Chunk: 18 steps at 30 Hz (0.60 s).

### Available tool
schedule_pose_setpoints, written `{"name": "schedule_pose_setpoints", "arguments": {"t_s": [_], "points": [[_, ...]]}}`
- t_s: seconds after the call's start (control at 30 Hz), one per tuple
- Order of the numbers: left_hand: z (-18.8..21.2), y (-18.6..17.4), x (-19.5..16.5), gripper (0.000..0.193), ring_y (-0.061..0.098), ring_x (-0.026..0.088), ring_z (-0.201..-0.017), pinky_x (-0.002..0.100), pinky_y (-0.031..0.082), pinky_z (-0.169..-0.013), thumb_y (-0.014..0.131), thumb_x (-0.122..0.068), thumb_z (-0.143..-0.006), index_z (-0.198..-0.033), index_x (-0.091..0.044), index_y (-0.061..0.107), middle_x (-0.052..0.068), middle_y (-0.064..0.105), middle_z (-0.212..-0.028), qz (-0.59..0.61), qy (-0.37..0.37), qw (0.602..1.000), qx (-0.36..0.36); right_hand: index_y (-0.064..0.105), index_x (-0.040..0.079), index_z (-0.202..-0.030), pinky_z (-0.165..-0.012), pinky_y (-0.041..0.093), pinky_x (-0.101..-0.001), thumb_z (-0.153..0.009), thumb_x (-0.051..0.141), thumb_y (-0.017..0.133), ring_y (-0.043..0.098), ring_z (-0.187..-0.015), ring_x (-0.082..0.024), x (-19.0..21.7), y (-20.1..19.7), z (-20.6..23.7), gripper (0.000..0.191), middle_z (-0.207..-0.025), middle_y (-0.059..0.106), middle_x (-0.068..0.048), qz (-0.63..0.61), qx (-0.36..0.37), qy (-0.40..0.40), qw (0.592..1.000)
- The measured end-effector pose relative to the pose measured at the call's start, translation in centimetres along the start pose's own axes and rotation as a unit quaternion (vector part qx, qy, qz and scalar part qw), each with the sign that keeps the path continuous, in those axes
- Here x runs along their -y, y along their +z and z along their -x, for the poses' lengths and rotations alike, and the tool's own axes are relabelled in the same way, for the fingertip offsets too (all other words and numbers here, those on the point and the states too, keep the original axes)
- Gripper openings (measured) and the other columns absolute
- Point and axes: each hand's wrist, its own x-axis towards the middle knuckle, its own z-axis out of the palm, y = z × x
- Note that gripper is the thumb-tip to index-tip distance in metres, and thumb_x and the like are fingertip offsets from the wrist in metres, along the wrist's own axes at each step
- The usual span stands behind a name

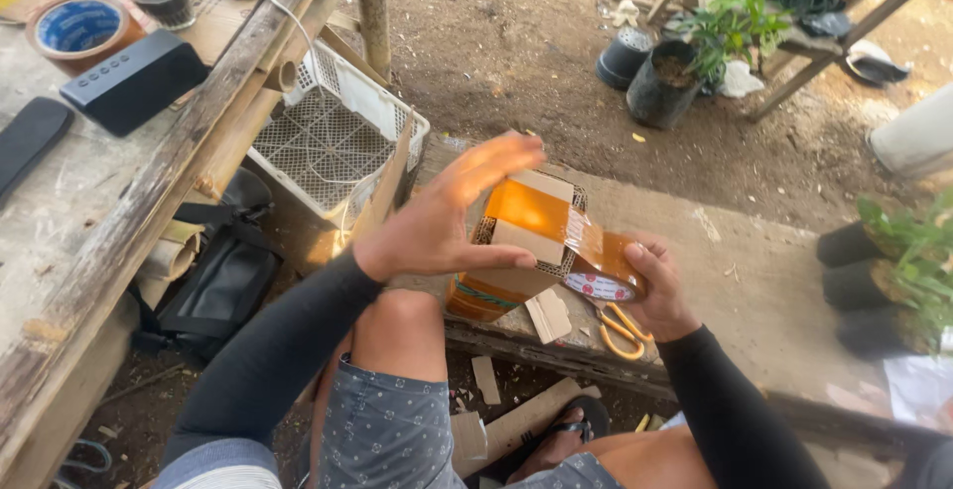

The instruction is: The person places small potted plants into a cardboard box, then seals the box with brown packing tape. They cut a piece of cardboard with scissors and use it to cover the box opening before applying more tape to secure the package.

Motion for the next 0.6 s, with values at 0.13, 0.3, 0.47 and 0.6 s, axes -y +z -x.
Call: {"name": "schedule_pose_setpoints", "arguments": {"t_s": [0.13, 0.3, 0.47, 0.6], "points": [[-1.8, -0.9, -0.3, 0.099, 0.041, 0.037, -0.146, 0.051, 0.032, -0.121, 0.086, -0.057, -0.077, -0.150, -0.001, 0.047, 0.018, 0.048, -0.153, -0.065, 0.053, 0.993, 0.081, 0.066, -0.002, -0.105, -0.080, 0.062, -0.0365, -0.099, 0.022, 0.070, 0.072, -0.087, -0.018, -0.3, 1.3, 0.5, 0.025, -0.099, 0.072, -0.014, -0.039, -0.025, 0.016, 0.999], [-2.4, -0.6, -0.7, 0.089, 0.047, 0.032, -0.140, 0.050, 0.038, -0.115, 0.084, -0.053, -0.082, -0.150, -0.006, 0.051, 0.011, 0.054, -0.151, -0.039, 0.049, 0.994, 0.089, 0.067, 0.000, -0.108, -0.069, 0.058, -0.0318, -0.099, 0.023, 0.064, 0.069, -0.075, -0.015, 3.9, 4.6, -0.5, 0.026, -0.089, 0.071, -0.009, 0.100, 0.021, 0.065, 0.993], [-1.5, -0.7, -0.6, 0.086, 0.046, 0.031, -0.140, 0.049, 0.037, -0.110, 0.084, -0.051, -0.081, -0.149, -0.010, 0.053, 0.010, 0.053, -0.151, -0.053, 0.015, 0.994, 0.089, 0.060, 0.011, -0.102, -0.058, 0.053, -0.0221, -0.093, 0.029, 0.058, 0.067, -0.065, -0.007, 10.1, 8.6, 0.3, 0.020, -0.076, 0.071, 0.000, 0.365, 0.029, 0.147, 0.919], [-1.1, -0.8, -0.4, 0.083, 0.045, 0.031, -0.144, 0.049, 0.037, -0.117, 0.083, -0.048, -0.085, -0.152, -0.011, 0.051, 0.009, 0.053, -0.155, -0.035, 0.043, 0.996, 0.072, 0.067, 0.007, -0.077, -0.049, 0.035, -0.0239, -0.100, 0.032, 0.062, 0.046, -0.053, -0.006, 8.3, 11.1, -0.9, 0.035, -0.061, 0.055, 0.001, 0.506, -0.060, 0.077, 0.857]]}}
